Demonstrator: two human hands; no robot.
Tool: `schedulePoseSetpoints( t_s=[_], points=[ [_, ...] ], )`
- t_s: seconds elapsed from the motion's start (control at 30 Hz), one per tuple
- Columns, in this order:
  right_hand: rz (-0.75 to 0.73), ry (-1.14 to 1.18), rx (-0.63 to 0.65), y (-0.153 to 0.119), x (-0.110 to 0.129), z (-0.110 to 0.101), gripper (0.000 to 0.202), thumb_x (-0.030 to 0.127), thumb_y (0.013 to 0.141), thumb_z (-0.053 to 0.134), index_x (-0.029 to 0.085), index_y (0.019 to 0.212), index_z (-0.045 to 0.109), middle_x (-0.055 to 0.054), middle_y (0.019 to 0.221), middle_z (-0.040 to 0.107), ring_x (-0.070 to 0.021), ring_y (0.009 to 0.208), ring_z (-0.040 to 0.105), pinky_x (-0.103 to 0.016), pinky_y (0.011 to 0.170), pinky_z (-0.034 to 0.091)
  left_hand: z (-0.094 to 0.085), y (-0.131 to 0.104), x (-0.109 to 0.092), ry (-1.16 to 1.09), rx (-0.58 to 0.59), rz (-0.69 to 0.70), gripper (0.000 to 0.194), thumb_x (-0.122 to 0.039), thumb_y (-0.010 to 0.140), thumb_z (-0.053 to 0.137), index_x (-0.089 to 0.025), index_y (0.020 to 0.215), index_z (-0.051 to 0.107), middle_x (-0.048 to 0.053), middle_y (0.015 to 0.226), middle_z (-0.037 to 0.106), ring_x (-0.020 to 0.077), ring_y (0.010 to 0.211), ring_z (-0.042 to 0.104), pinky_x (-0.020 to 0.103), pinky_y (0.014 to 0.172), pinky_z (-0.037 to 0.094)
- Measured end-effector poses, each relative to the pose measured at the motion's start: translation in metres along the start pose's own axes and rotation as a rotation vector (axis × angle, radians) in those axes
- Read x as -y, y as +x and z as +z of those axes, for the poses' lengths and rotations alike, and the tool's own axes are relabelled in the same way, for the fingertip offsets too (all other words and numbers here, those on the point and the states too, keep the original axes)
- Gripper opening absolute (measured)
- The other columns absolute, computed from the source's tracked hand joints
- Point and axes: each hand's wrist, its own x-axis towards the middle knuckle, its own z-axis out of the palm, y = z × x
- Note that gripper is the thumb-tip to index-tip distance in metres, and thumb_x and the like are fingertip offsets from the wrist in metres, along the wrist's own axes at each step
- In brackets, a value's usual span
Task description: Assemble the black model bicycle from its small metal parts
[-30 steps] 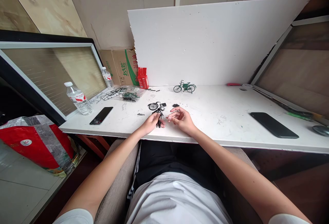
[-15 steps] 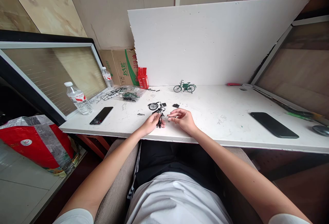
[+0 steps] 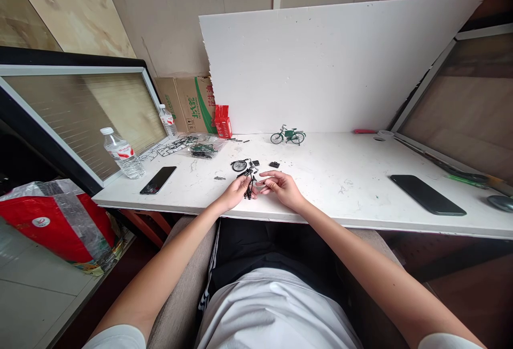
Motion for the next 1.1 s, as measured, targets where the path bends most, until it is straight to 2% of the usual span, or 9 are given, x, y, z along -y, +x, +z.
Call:
schedulePoseSetpoints(
  t_s=[0.1,0.17,0.27,0.37,0.63,0.83,1.1],
  points=[
    [0.01,0.017,0.062,-0.0006,0.0007,0.0016,0.051,0.062,0.094,0.068,0.021,0.124,0.068,-0.012,0.102,0.081,-0.0253,0.087,0.079,-0.044,0.084,0.065,-0.0015,-0.0004,-0.0003,0.087,-0.071,0.019,0.057,-0.075,0.095,0.049,-0.018,0.096,0.059,0.006,0.094,0.069,0.0226,0.092,0.065,0.035,0.092,0.049],
    [-0.002,0.011,0.058,-0.0005,0.0001,0.0021,0.05,0.061,0.093,0.07,0.021,0.124,0.068,-0.011,0.098,0.081,-0.0241,0.083,0.078,-0.041,0.078,0.065,-0.0018,-0.0008,-0.0009,0.114,-0.089,0.025,0.056,-0.074,0.095,0.051,-0.019,0.095,0.059,0.005,0.093,0.068,0.0226,0.093,0.064,0.034,0.092,0.049],
    [-0.045,-0.072,-0.009,0.0,-0.0012,0.0014,0.048,0.057,0.088,0.078,0.021,0.12,0.071,-0.009,0.092,0.08,-0.0233,0.08,0.076,-0.037,0.072,0.062,-0.0006,-0.0013,-0.0019,0.041,-0.014,0.025,0.055,-0.074,0.096,0.048,-0.019,0.095,0.058,0.004,0.09,0.069,0.0219,0.088,0.066,0.035,0.091,0.05],
    [-0.068,-0.136,-0.073,0.0003,-0.0008,0.0005,0.045,0.053,0.083,0.083,0.022,0.114,0.073,-0.009,0.093,0.08,-0.0267,0.09,0.077,-0.037,0.076,0.06,0.001,-0.0012,-0.0012,-0.049,0.043,0.016,0.055,-0.074,0.097,0.047,-0.019,0.097,0.056,0.005,0.089,0.071,0.0217,0.084,0.069,0.037,0.09,0.053],
    [-0.083,-0.165,-0.152,0.0006,0.0014,0.0007,0.043,0.05,0.075,0.089,0.02,0.102,0.076,-0.009,0.094,0.078,-0.0267,0.093,0.074,-0.038,0.079,0.059,-0.0003,0.0002,0.0036,-0.054,0.06,0.04,0.052,-0.07,0.096,0.053,-0.019,0.098,0.057,0.006,0.092,0.072,0.0216,0.085,0.071,0.037,0.088,0.055],
    [-0.114,-0.131,-0.162,0.0012,-0.0018,-0.0006,0.032,0.047,0.074,0.091,0.021,0.085,0.077,-0.008,0.094,0.077,-0.0257,0.091,0.073,-0.039,0.081,0.06,-0.0005,0.0005,0.0071,-0.047,0.066,0.039,0.051,-0.068,0.097,0.053,-0.018,0.102,0.057,0.008,0.095,0.073,0.0214,0.087,0.072,0.037,0.087,0.055],
    [-0.112,-0.12,-0.168,0.0012,-0.0009,-0.0004,0.034,0.048,0.072,0.092,0.021,0.084,0.076,-0.008,0.091,0.076,-0.0254,0.089,0.073,-0.038,0.08,0.061,0.0,-0.0007,0.0057,-0.024,0.07,0.036,0.05,-0.067,0.099,0.05,-0.018,0.102,0.057,0.008,0.095,0.073,0.0214,0.087,0.072,0.037,0.088,0.054]
  ],
)
